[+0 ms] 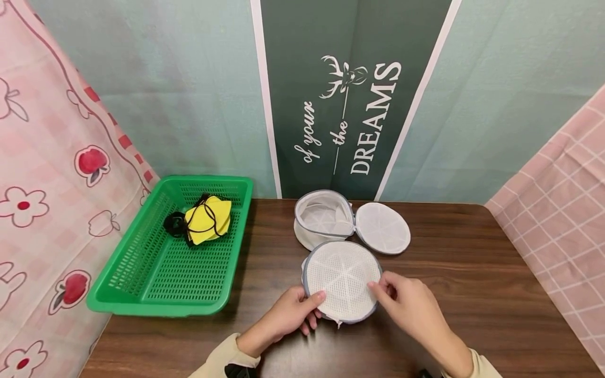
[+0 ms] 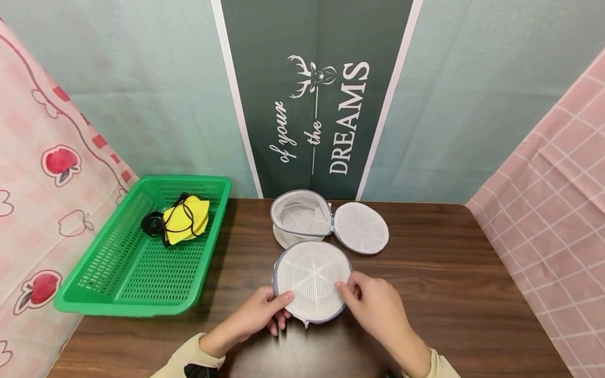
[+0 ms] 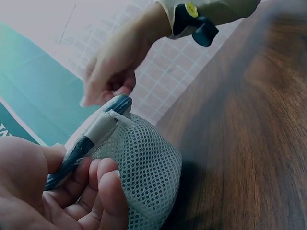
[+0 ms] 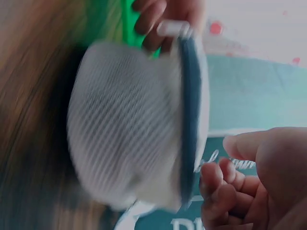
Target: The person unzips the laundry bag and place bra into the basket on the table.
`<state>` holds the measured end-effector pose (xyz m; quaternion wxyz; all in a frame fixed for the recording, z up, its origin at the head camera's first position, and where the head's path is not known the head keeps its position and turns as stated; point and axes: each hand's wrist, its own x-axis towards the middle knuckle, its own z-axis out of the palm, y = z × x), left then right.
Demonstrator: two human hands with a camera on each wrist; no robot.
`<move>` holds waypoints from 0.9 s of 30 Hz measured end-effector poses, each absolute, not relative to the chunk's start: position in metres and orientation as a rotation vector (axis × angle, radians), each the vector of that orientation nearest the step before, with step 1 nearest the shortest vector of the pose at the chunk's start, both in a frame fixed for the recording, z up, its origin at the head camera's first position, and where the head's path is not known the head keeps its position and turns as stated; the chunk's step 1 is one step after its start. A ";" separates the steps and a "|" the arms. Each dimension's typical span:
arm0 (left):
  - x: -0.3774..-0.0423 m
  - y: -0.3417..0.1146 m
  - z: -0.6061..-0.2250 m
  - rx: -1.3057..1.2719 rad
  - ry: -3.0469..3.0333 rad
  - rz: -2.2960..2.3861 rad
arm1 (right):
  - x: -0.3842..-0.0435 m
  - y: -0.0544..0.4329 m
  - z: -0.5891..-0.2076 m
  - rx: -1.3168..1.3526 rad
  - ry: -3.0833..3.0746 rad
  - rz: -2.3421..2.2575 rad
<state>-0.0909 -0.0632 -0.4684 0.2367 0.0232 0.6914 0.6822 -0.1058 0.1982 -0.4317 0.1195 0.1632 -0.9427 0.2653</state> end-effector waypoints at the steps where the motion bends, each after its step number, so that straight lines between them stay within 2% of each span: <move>1: -0.091 -0.063 -0.468 0.067 1.903 1.870 | -0.102 0.195 -0.430 0.529 -2.741 0.766; 6: -0.093 -0.062 -0.469 0.094 1.948 1.863 | -0.085 0.180 -0.424 0.755 -2.716 0.736; 16: -0.094 -0.061 -0.472 0.106 1.976 1.862 | -0.068 0.167 -0.422 0.943 -3.040 0.792; 21: -0.093 -0.060 -0.471 0.110 1.978 1.871 | -0.064 0.163 -0.427 0.938 -3.064 0.757; 27: -0.093 -0.058 -0.468 0.114 1.986 1.865 | -0.059 0.157 -0.429 0.801 -3.064 0.612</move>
